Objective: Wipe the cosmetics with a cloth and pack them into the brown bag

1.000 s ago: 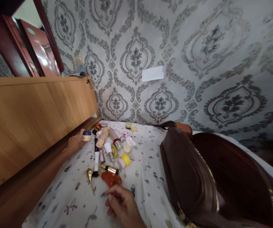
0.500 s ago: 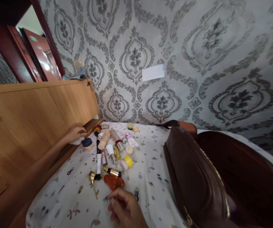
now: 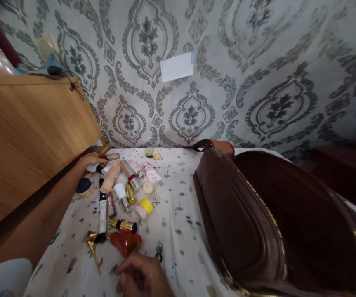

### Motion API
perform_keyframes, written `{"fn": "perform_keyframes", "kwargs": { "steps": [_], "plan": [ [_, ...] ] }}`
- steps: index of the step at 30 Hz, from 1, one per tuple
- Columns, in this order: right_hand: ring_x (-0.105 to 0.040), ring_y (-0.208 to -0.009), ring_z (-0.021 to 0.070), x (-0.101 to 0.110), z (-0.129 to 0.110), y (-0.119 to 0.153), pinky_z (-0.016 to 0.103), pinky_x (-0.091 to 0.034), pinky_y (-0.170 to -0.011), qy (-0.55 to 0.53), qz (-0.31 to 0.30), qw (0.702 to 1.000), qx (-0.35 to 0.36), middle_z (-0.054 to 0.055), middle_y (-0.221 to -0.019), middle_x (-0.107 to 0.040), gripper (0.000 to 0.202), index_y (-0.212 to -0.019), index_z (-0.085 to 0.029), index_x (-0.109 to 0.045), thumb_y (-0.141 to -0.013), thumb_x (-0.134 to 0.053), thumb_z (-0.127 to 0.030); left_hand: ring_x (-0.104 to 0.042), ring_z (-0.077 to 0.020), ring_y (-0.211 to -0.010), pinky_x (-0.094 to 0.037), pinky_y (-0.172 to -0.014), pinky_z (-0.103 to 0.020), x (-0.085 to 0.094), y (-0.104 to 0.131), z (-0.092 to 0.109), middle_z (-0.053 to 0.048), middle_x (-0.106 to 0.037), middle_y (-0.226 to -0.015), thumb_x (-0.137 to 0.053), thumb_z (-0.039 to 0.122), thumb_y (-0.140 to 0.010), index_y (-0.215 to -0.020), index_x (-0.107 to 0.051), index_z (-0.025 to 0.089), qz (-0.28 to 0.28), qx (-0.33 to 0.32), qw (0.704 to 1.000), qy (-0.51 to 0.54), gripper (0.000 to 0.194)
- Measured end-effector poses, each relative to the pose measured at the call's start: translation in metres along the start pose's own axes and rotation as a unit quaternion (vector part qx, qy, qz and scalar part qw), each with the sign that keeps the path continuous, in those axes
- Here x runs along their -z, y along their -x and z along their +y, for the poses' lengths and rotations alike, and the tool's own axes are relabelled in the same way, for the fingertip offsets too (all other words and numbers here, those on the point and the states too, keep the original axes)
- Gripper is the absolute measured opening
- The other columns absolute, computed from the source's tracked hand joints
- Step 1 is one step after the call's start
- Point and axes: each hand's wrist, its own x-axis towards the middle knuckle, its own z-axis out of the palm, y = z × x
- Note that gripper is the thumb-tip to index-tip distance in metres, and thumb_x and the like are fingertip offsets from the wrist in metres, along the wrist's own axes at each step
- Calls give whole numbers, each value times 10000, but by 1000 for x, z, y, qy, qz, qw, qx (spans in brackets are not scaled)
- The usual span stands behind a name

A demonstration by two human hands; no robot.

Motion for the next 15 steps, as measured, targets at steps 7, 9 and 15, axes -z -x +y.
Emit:
{"fn": "perform_keyframes", "kwargs": {
  "steps": [7,9,15],
  "plan": [
    [-563,-534,92,-6,-10,4,200,-412,-521,-37,2,999,28,18,-729,-643,526,-923,-165,-664,-788,-632,-672,-637,-397,-1110,-518,-823,-405,17,48,7,-210,-695,-1154,-644,574,-745,-1083,-695,131,108,-1,994,-3,560],
    [-568,-532,91,-7,-14,4,199,-402,-511,-48,7,998,35,20,-730,-652,503,-916,-161,-669,-786,-657,-647,-631,-404,-1105,-507,-842,-422,29,73,10,-212,-687,-1142,-599,581,-790,-1094,-681,127,146,-18,989,-1,552],
    [-598,-552,107,-5,-43,7,201,-386,-496,-173,54,983,34,25,-730,-685,451,-921,-156,-682,-699,-793,-533,-633,-322,-1064,-488,-860,-386,40,189,34,-86,-581,-1252,-591,558,-848,-1281,-552,253,209,-178,961,9,531]
  ]
}}
